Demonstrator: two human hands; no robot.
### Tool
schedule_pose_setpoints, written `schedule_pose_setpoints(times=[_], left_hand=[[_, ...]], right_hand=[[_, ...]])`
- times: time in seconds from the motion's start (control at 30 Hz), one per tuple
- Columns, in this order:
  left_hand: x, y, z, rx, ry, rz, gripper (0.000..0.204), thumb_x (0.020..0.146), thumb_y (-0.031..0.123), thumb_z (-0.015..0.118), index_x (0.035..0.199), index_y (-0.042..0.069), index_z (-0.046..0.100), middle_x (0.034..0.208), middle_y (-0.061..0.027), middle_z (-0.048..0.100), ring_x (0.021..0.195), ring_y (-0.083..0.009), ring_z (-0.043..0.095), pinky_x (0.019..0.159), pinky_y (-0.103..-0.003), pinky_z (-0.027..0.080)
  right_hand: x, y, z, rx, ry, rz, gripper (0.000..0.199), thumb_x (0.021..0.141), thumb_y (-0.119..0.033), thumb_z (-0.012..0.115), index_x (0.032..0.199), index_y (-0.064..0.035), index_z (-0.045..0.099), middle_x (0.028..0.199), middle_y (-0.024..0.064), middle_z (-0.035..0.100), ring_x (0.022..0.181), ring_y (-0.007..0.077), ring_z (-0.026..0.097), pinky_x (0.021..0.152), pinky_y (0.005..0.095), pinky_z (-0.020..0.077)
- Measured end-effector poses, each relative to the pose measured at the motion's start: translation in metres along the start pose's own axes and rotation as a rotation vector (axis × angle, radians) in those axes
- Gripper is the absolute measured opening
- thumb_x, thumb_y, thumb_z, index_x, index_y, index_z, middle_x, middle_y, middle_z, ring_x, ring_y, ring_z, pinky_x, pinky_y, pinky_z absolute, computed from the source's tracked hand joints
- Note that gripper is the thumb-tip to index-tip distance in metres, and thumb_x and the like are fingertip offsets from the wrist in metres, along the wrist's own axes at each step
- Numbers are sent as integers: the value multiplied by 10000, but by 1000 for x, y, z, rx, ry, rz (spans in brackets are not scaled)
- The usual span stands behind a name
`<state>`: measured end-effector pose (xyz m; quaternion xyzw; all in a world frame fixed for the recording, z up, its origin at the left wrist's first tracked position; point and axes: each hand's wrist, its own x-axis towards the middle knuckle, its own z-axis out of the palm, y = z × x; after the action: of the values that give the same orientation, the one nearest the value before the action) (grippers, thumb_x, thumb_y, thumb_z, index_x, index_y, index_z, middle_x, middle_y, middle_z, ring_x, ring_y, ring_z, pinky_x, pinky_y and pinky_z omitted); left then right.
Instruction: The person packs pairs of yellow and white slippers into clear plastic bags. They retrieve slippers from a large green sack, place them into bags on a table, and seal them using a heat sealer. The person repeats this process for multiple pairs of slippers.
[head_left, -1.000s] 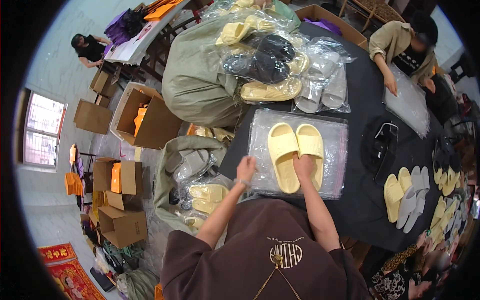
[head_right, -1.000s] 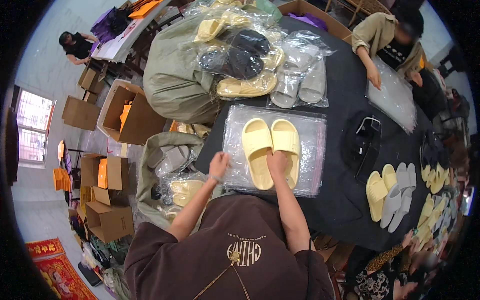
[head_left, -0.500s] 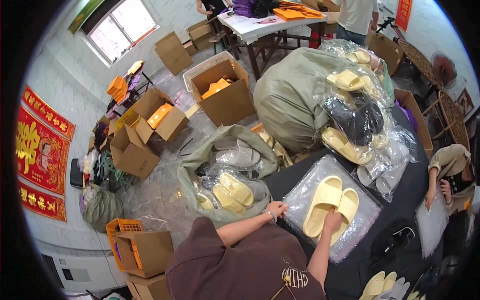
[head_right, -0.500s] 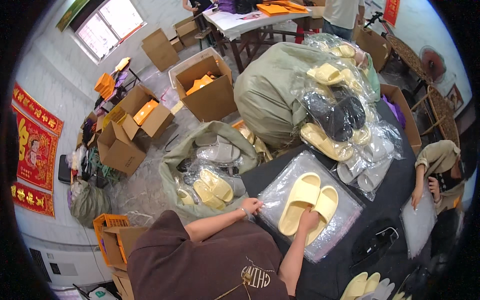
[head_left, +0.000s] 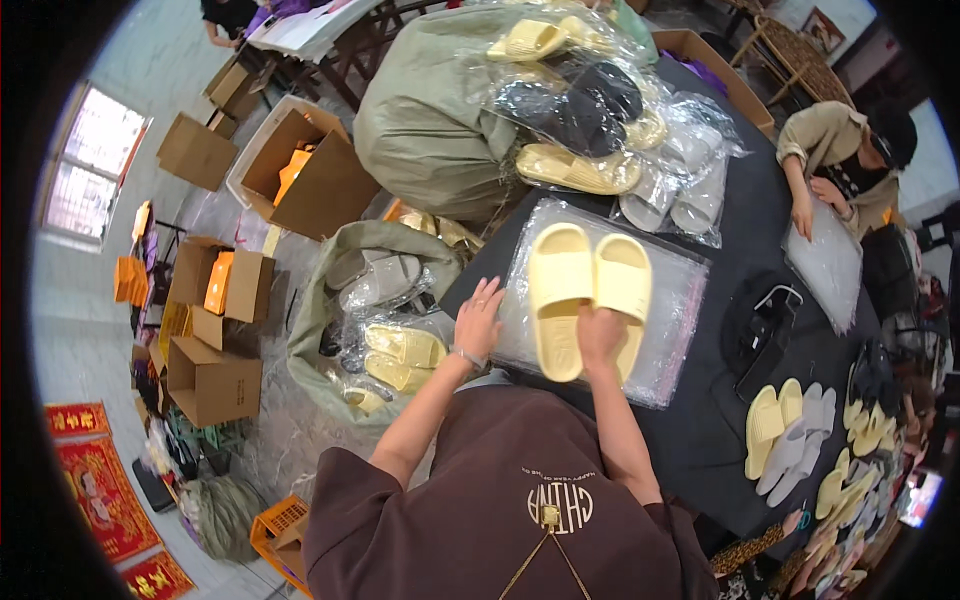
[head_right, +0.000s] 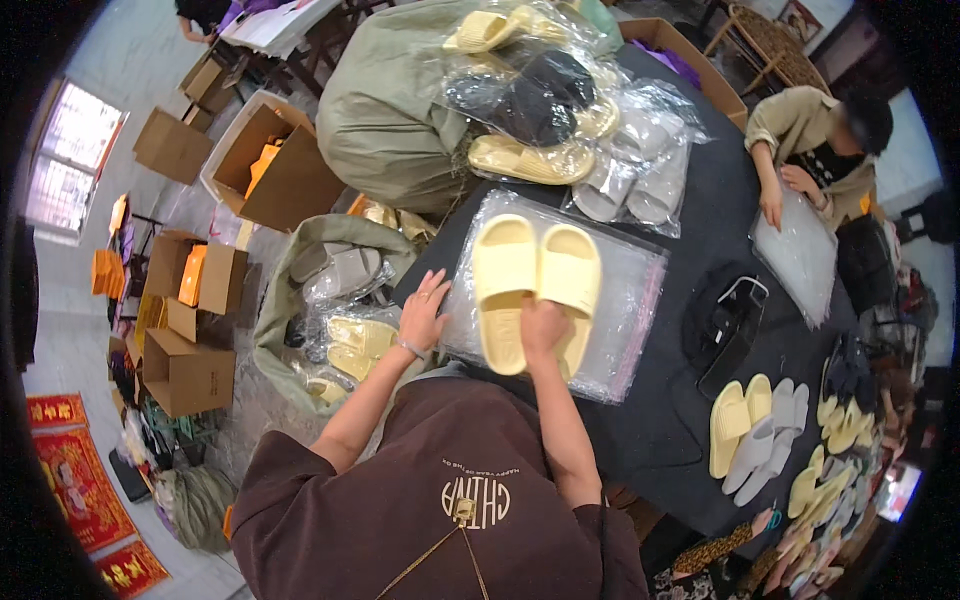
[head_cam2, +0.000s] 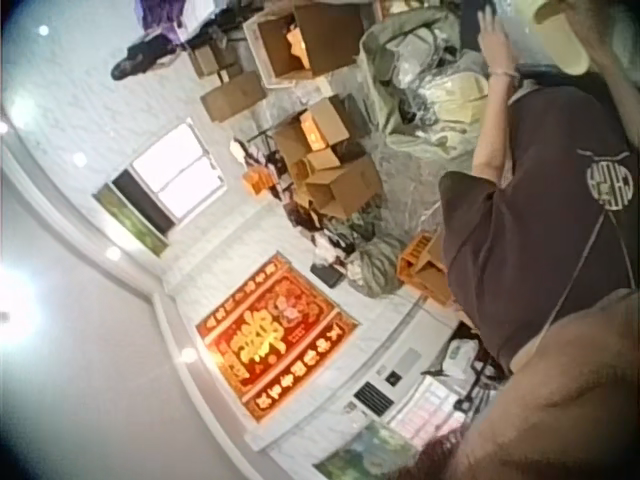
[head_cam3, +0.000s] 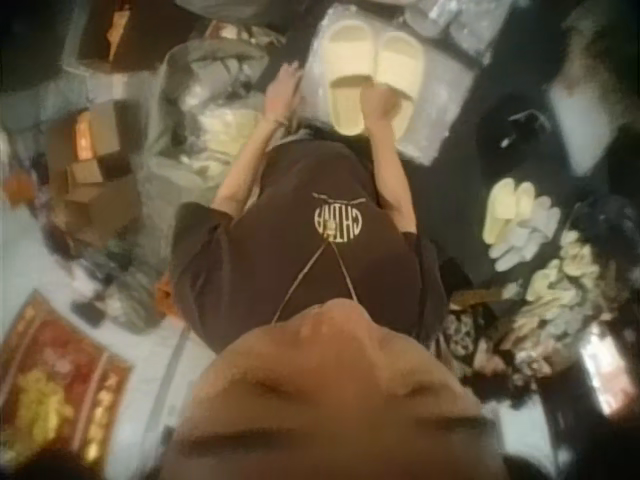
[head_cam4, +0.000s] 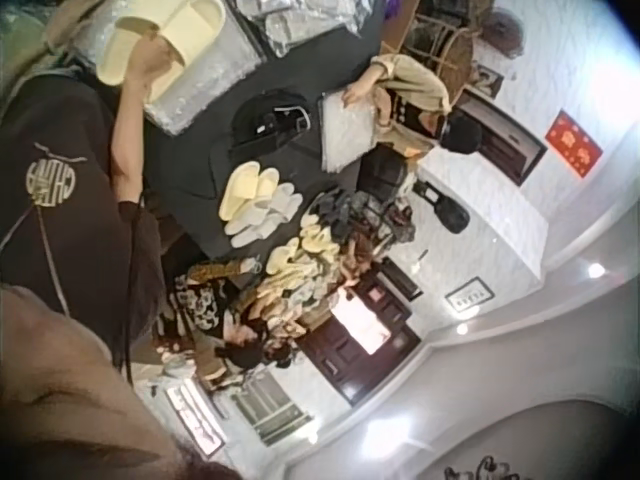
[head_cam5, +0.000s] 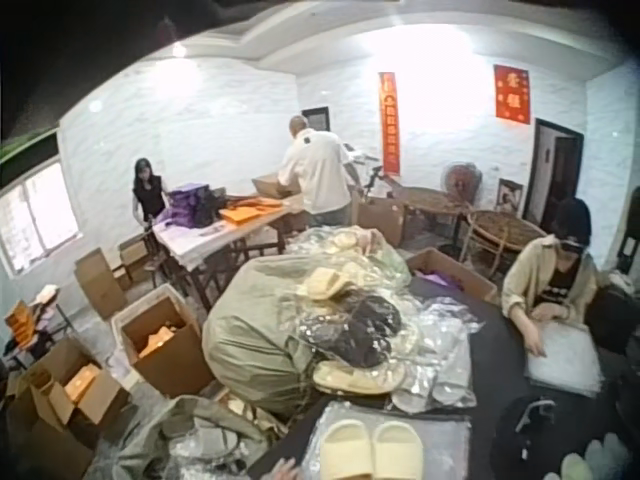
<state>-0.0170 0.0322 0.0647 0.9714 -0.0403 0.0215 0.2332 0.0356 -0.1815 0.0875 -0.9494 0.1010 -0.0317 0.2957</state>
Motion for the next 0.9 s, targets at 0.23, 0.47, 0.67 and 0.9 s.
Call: schedule_pose_setpoints(times=[0.23, 0.47, 0.67, 0.9], left_hand=[[29, -53, 63, 399, -599, 36, 1046, 668, 569, 670, 1458, 152, 125, 1518, -136, -33, 1395, -313, -87, 1072, -567, 77], [38, -26, 43, 315, -616, -104, 1286, 542, 566, 776, 1458, 182, -41, 1507, -147, -119, 1393, -332, -68, 1063, -581, 105], [38, -22, 42, 293, -593, -105, 1307, 523, 540, 799, 1456, 182, -43, 1504, -155, -119, 1392, -342, -56, 1051, -592, 141], [41, -9, 39, 277, -528, -110, 1184, 543, 488, 807, 1429, 160, 92, 1502, -164, -38, 1384, -347, 43, 1024, -580, 204]], right_hand=[[-14, 15, 65, -83, -135, -98, 471, 828, -396, 534, 646, 26, 637, 635, 224, 605, 585, 381, 608, 586, 469, 483], [-9, 70, 50, -161, -115, -17, 461, 839, -399, 524, 663, 7, 652, 648, 219, 610, 607, 378, 607, 608, 469, 481], [5, 186, -6, -265, 251, 241, 504, 840, -450, 537, 688, 20, 634, 668, 224, 592, 634, 397, 584, 595, 481, 447], [7, 205, -24, -205, 320, 369, 521, 831, -455, 563, 817, 61, 631, 871, 259, 608, 753, 412, 594, 663, 480, 464]])
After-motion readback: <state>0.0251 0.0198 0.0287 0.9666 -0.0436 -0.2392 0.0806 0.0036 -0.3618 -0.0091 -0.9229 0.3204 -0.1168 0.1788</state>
